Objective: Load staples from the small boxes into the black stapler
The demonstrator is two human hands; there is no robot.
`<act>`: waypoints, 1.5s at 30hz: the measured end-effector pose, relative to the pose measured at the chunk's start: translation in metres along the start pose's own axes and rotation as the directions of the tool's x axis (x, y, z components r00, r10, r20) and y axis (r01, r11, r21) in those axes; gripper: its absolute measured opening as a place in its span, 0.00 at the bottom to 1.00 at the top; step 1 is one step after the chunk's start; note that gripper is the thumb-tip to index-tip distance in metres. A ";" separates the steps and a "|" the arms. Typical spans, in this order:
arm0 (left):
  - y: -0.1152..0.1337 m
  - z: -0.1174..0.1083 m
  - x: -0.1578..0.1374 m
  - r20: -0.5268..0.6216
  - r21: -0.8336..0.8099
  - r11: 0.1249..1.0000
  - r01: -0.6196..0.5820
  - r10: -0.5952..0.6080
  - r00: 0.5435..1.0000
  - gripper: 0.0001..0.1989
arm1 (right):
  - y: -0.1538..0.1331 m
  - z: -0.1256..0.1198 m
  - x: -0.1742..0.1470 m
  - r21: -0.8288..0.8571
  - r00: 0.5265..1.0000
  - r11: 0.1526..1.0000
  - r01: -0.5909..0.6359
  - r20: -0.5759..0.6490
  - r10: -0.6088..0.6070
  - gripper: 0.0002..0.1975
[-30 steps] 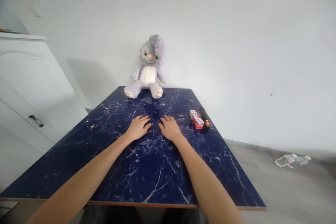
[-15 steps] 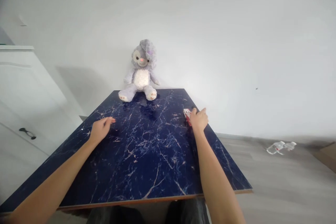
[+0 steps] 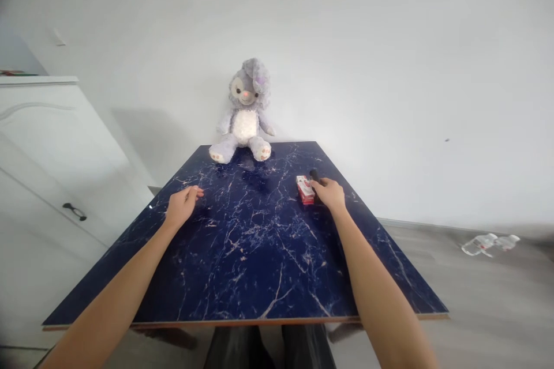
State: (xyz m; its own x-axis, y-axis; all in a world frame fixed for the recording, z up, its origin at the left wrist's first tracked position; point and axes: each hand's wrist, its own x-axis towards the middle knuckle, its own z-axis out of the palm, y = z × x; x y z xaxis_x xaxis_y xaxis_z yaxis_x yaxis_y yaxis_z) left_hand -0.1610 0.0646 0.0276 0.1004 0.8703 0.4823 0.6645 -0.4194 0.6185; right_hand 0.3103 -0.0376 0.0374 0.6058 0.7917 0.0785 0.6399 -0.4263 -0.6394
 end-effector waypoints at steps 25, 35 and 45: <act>0.000 0.001 -0.008 0.025 0.209 0.963 0.170 -0.179 0.984 0.18 | -0.247 0.201 -0.136 0.338 0.931 0.896 0.289 0.120 -0.346 0.21; -0.018 -0.005 0.000 -0.005 0.141 0.963 0.228 -0.230 0.973 0.16 | -0.227 0.208 -0.124 0.514 0.803 0.757 0.403 0.198 -0.562 0.18; -0.037 -0.022 0.005 0.002 -0.233 0.965 0.124 -0.127 0.992 0.33 | -0.235 0.221 -0.106 0.390 0.699 0.679 0.622 0.116 -0.706 0.37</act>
State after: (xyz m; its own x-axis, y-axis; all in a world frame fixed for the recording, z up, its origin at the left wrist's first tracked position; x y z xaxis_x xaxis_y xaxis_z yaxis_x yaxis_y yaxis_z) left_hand -0.2014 0.0784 0.0213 0.0168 0.9169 0.3988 0.4807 -0.3572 0.8009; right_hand -0.0089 0.0759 0.0104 -0.0835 0.9048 0.4176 0.6271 0.3734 -0.6836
